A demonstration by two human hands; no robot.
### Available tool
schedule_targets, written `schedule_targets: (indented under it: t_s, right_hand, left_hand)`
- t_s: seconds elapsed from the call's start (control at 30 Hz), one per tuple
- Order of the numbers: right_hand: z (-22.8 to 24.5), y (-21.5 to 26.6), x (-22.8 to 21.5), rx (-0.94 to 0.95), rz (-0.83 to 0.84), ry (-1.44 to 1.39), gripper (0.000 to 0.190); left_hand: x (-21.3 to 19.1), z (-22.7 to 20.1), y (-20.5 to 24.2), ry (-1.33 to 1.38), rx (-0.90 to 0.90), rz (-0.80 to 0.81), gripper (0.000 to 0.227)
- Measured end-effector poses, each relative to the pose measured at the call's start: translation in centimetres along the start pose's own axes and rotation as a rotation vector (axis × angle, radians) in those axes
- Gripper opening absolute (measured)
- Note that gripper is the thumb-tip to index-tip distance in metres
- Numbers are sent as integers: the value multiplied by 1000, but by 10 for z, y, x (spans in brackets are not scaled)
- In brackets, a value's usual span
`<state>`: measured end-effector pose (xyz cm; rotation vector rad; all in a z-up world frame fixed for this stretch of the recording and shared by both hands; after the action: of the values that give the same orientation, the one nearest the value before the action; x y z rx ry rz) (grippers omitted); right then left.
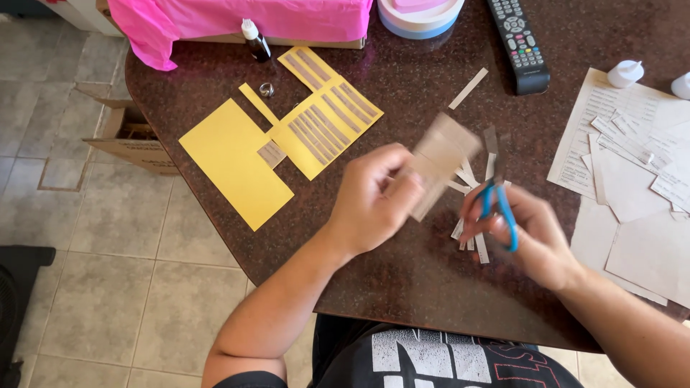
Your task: Cutting printed paper strips into individual labels using scissors
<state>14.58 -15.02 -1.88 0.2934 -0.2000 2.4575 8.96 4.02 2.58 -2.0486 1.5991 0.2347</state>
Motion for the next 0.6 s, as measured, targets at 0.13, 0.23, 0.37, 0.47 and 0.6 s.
schedule_targets:
  t_s: [0.13,0.23,0.37,0.47,0.6]
  right_hand:
    - [11,0,-17,-174,-201,-187,30]
    - [10,0,-37,-184,-355,-10,46]
    - [5,-3,-50,-176,-443,21,43]
    - [2,-6,-55,-190,-472,-71,39]
    - [-1,-7,-78,-250,-597,-127,36]
  left_hand:
    - [15,-4,0,-89,-75,252,15]
    - [25,3,0,77,-89,269,20]
    - [23,5,-7,37,-37,231,12]
    - [25,17,-11,36,-30,152,19]
    - [26,41,-15,398,-199,76,22]
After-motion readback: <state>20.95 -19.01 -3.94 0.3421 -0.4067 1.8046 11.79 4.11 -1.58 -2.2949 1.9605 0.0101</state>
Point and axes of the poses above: each hand's wrist, its own y-axis away from the middle knuckle, its own x-axis out of the palm, z = x × y, the point moved 8 cm from there along -y, towards the middle knuckle, and after that the axes turned 15 degrees about -y, right-handed, at the moved point
